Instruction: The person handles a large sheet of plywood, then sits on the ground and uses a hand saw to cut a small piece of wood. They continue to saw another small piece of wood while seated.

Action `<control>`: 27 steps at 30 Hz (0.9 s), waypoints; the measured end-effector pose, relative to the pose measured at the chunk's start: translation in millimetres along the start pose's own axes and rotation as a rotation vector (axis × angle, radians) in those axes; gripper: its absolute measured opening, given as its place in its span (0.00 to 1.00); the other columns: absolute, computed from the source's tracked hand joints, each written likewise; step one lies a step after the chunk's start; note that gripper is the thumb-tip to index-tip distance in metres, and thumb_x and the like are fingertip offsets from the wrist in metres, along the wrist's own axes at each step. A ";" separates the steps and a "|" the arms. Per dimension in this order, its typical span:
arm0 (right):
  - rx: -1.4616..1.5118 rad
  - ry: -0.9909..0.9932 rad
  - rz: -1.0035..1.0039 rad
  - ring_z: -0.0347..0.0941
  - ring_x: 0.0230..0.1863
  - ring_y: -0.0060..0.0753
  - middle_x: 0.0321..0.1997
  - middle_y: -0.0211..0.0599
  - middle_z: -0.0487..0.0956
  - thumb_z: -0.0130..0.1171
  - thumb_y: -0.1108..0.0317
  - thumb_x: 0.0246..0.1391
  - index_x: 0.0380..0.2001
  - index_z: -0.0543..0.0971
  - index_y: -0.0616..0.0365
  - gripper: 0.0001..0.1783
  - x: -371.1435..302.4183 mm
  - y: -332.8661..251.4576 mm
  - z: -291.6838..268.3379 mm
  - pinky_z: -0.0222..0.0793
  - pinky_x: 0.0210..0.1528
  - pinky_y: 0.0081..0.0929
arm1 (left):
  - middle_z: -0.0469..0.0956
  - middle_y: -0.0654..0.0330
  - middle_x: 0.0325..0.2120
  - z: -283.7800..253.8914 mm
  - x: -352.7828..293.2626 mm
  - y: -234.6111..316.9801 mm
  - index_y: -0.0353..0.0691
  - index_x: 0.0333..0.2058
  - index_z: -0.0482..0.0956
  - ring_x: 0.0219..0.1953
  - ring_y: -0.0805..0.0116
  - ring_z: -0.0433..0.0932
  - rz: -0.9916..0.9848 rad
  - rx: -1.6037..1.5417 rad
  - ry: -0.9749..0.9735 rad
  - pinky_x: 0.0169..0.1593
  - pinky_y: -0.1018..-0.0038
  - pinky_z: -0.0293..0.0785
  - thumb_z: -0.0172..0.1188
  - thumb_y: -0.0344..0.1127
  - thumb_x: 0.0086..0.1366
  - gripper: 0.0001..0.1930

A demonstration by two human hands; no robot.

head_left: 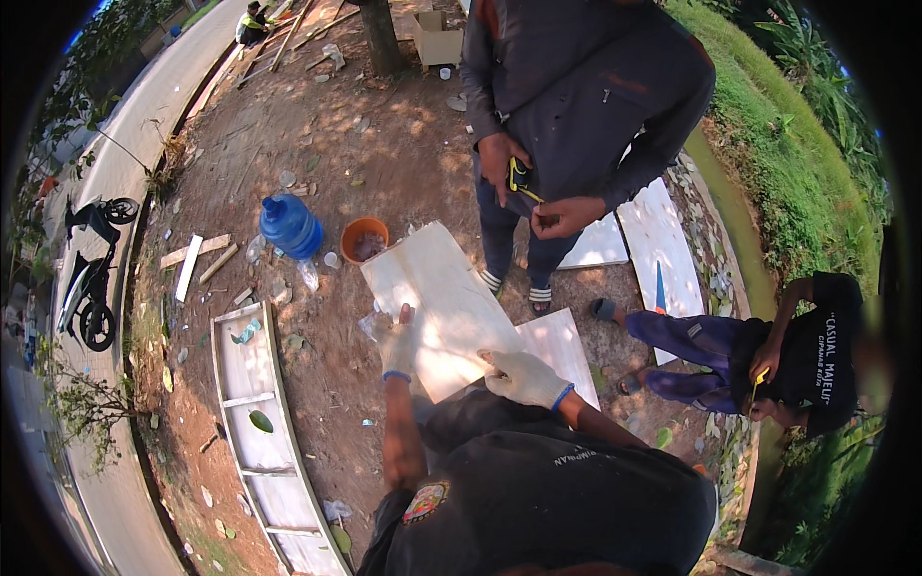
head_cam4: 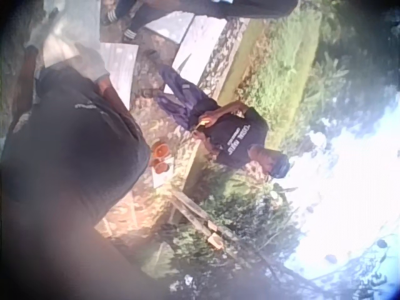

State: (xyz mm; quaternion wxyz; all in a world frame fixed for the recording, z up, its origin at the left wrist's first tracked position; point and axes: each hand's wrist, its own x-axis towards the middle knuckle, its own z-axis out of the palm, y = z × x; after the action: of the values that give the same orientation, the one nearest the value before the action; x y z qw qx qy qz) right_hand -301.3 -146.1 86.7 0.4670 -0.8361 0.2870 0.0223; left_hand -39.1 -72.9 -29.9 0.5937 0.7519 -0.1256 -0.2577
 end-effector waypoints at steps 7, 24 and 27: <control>-0.045 0.084 0.131 0.81 0.45 0.52 0.41 0.52 0.84 0.59 0.56 0.58 0.65 0.72 0.57 0.33 -2.7 -10.9 13.6 0.75 0.48 0.42 | 0.80 0.59 0.38 -14.3 4.1 -0.6 0.30 0.46 0.76 0.39 0.72 0.76 -0.085 -0.109 -0.107 0.40 0.73 0.74 0.68 0.43 0.69 0.21; 0.034 0.232 0.254 0.82 0.45 0.50 0.43 0.45 0.85 0.60 0.54 0.58 0.66 0.72 0.53 0.34 0.7 -71.3 84.9 0.76 0.49 0.41 | 0.77 0.46 0.50 -89.4 4.9 -18.0 0.19 0.55 0.70 0.51 0.63 0.75 -0.077 -0.201 -0.042 0.55 0.68 0.73 0.68 0.42 0.68 0.30; 0.015 0.299 0.273 0.82 0.43 0.50 0.42 0.48 0.85 0.60 0.55 0.58 0.70 0.66 0.54 0.39 -0.2 -60.6 98.6 0.76 0.48 0.41 | 0.78 0.47 0.49 -93.4 6.5 -23.4 0.22 0.54 0.72 0.46 0.62 0.77 -0.016 -0.068 0.021 0.53 0.66 0.74 0.67 0.39 0.69 0.26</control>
State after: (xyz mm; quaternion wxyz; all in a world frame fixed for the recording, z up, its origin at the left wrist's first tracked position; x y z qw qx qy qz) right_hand -248.4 -43.5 77.8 0.4179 -0.7800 0.4640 -0.0409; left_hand 13.7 7.4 -38.7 0.6180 0.7350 -0.1047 -0.2588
